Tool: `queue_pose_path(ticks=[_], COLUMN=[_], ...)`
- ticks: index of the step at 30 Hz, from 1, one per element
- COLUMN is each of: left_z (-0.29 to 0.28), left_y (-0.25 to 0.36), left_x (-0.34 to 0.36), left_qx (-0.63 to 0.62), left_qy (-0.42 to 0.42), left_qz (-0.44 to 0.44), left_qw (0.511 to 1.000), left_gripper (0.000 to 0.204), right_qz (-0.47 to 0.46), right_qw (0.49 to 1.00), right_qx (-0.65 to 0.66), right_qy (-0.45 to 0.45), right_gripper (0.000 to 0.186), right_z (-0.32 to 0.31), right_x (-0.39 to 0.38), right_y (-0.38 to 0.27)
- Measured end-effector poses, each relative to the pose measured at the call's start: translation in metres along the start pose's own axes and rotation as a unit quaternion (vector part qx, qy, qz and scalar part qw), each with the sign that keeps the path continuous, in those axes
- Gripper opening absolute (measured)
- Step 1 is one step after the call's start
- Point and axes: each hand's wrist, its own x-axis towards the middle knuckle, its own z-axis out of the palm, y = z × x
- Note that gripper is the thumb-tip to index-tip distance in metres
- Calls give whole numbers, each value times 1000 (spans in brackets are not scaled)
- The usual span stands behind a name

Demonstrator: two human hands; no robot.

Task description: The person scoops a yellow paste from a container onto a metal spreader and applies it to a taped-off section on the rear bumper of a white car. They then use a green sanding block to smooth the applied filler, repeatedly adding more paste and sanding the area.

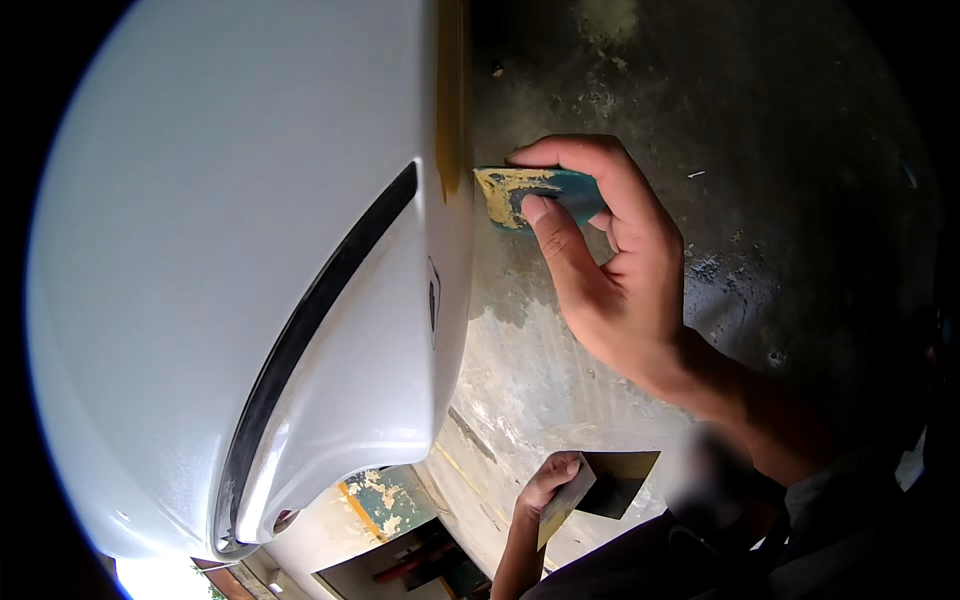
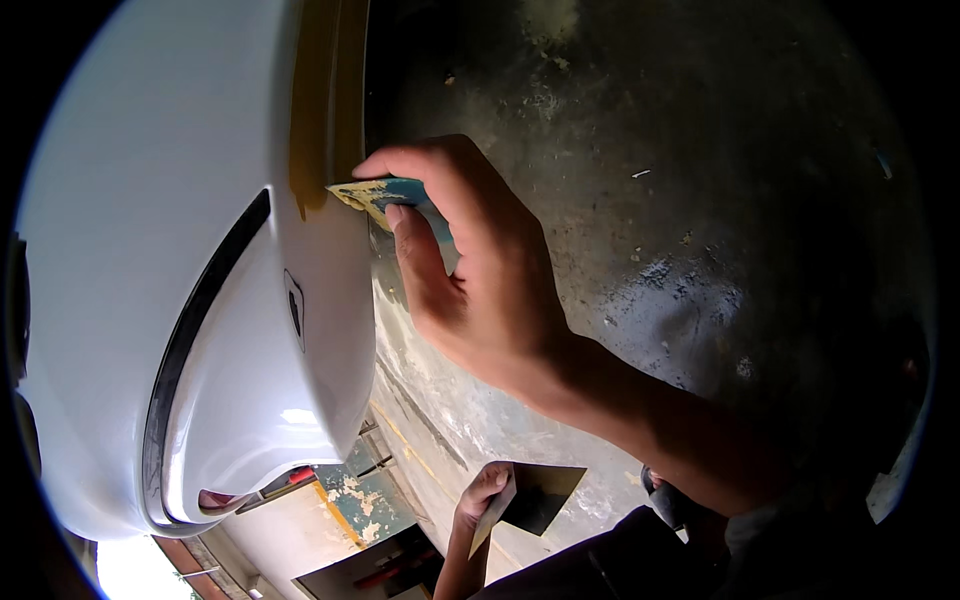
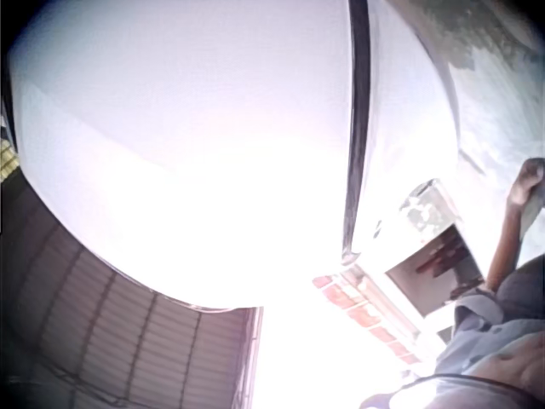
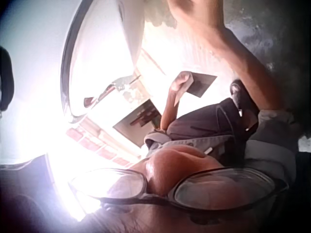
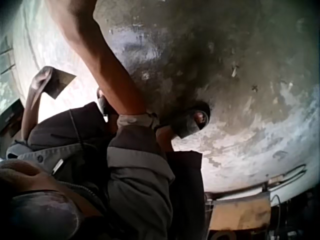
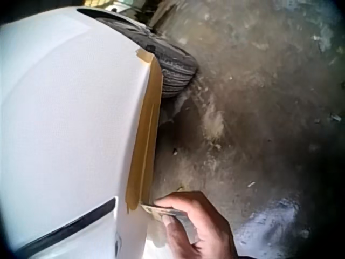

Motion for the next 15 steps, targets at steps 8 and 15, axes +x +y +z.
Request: queue_pose_path(ticks=[8, 15], left_z=[9, 13], left_y=[2, 4], left_x=[3, 1], left_qx=[13, 19], left_qy=[-24, -37], left_qz=[-15, -14], left_qw=[1000, 999], left_gripper=[28, 29], right_qz=[-61, -75], right_qw=[994, 987], right_qx=[-95, -137], right_qy=[8, 38], right_gripper=[21, 22], right_z=[-3, 0], right_x=[12, 20], right_y=[-8, -7])
